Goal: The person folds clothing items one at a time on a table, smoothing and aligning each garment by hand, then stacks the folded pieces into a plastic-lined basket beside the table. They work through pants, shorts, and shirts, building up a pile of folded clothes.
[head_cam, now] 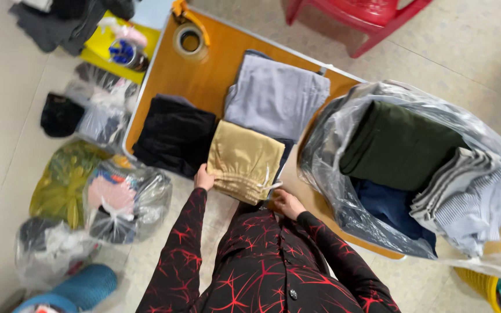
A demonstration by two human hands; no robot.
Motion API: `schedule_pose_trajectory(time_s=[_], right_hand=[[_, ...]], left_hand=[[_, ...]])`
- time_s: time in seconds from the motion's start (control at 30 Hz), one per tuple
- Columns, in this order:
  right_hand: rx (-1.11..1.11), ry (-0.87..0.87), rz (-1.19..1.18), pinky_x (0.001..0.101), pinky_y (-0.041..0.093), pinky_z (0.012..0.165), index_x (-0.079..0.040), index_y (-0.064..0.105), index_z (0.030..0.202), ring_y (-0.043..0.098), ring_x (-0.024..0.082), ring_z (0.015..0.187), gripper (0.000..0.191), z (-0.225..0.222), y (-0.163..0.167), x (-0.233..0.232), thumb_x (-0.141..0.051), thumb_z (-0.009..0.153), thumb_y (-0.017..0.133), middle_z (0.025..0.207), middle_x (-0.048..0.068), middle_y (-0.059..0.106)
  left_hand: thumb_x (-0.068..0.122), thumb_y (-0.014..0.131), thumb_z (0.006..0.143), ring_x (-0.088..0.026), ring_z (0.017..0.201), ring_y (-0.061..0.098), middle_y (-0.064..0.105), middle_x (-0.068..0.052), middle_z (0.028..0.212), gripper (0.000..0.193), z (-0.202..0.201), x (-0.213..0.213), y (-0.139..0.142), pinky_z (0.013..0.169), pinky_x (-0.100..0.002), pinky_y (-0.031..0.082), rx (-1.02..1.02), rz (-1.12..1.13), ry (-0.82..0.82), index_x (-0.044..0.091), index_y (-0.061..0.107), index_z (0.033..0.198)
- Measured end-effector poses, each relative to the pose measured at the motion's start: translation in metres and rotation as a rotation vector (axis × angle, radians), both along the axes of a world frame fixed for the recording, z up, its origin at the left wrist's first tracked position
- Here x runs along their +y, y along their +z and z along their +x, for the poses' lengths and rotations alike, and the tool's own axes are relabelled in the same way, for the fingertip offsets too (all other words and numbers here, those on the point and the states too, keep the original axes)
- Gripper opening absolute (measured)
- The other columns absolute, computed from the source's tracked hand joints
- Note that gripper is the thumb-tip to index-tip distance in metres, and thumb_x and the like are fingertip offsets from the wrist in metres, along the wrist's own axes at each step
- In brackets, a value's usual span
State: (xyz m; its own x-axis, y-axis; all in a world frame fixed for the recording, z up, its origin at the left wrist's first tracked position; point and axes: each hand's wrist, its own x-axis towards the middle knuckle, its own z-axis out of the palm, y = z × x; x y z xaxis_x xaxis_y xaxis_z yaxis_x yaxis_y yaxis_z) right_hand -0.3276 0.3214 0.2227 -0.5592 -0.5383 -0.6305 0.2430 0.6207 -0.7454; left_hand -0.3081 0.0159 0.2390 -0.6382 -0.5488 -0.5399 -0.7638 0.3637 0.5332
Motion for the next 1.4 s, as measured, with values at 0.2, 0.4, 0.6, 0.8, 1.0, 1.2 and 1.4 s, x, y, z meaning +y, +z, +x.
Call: schedule_pose_trajectory(time_s=[0.2, 0.4, 0.6, 0.8, 1.0, 1.2, 1.4], right_hand=[[0.210, -0.108, 0.006, 0.0383, 0.056, 0.084, -0.006, 0.059, 0.129, 0.073, 0.029, 0.099, 0.036, 0.010, 0.001, 0.052, -0.013, 0.095, 0.066, 0.108, 0.013, 0.077], [0.235, -0.482, -0.119, 0.0361, 0.056, 0.080, -0.005, 0.061, 0.124, 0.072, 0.030, 0.089, 0.030, 0.012, 0.022, 0.116, -0.011, 0.095, 0.065, 0.098, 0.013, 0.076], [0.768, -0.589, 0.056, 0.0387, 0.052, 0.097, -0.006, 0.065, 0.121, 0.065, 0.032, 0.115, 0.027, 0.025, 0.028, 0.214, -0.010, 0.094, 0.066, 0.124, 0.015, 0.067], [0.779, -0.330, 0.609, 0.0530, 0.042, 0.105, -0.006, 0.051, 0.140, 0.046, 0.036, 0.135, 0.061, 0.046, 0.014, 0.316, -0.029, 0.088, 0.073, 0.147, 0.019, 0.048], [0.747, -0.074, 0.656, 0.0573, 0.042, 0.103, -0.004, 0.038, 0.148, 0.040, 0.038, 0.139, 0.089, 0.058, 0.016, 0.335, -0.038, 0.077, 0.079, 0.150, 0.024, 0.040], [0.653, -0.006, 0.649, 0.0574, 0.043, 0.102, -0.004, 0.040, 0.146, 0.042, 0.037, 0.137, 0.089, 0.043, 0.019, 0.339, -0.041, 0.077, 0.081, 0.149, 0.025, 0.041], [0.601, 0.113, 0.646, 0.0548, 0.044, 0.103, -0.004, 0.045, 0.141, 0.049, 0.035, 0.129, 0.079, 0.024, 0.014, 0.345, -0.043, 0.082, 0.079, 0.140, 0.022, 0.048]], left_hand=[[0.016, 0.078, 0.079, -0.045, 0.147, 0.029, 0.029, -0.019, 0.160, 0.081, -0.007, 0.044, -0.011, 0.110, -0.059, 0.035, -0.036, -0.315, 0.119, 0.015, 0.040, 0.150], [0.007, 0.080, 0.077, -0.047, 0.151, 0.022, 0.024, -0.026, 0.161, 0.083, -0.041, 0.143, -0.017, 0.123, -0.056, 0.023, 0.482, -0.351, -0.164, 0.006, 0.041, 0.150], [0.000, 0.069, 0.083, -0.042, 0.152, 0.027, 0.036, -0.023, 0.158, 0.054, -0.066, 0.287, -0.001, 0.124, -0.052, 0.024, 0.760, -0.045, -0.595, 0.004, 0.057, 0.136], [0.003, 0.066, 0.091, -0.035, 0.155, 0.036, 0.046, -0.014, 0.159, 0.045, -0.045, 0.410, 0.021, 0.125, -0.048, 0.034, 0.767, 0.103, -1.170, 0.011, 0.061, 0.135], [0.024, 0.076, 0.084, -0.037, 0.146, 0.033, 0.035, -0.018, 0.158, 0.076, -0.021, 0.456, 0.021, 0.112, -0.059, 0.029, 0.321, 0.043, -1.505, 0.007, 0.042, 0.150], [0.019, 0.072, 0.095, -0.030, 0.132, 0.063, 0.060, -0.013, 0.146, 0.058, -0.046, 0.452, 0.006, 0.107, -0.043, 0.053, 0.251, 0.611, -0.531, 0.007, 0.049, 0.147], [0.014, 0.071, 0.088, -0.030, 0.117, 0.062, 0.062, -0.009, 0.126, 0.053, -0.089, 0.427, 0.009, 0.100, -0.049, 0.051, 0.223, 1.272, 0.474, 0.010, 0.047, 0.136]])
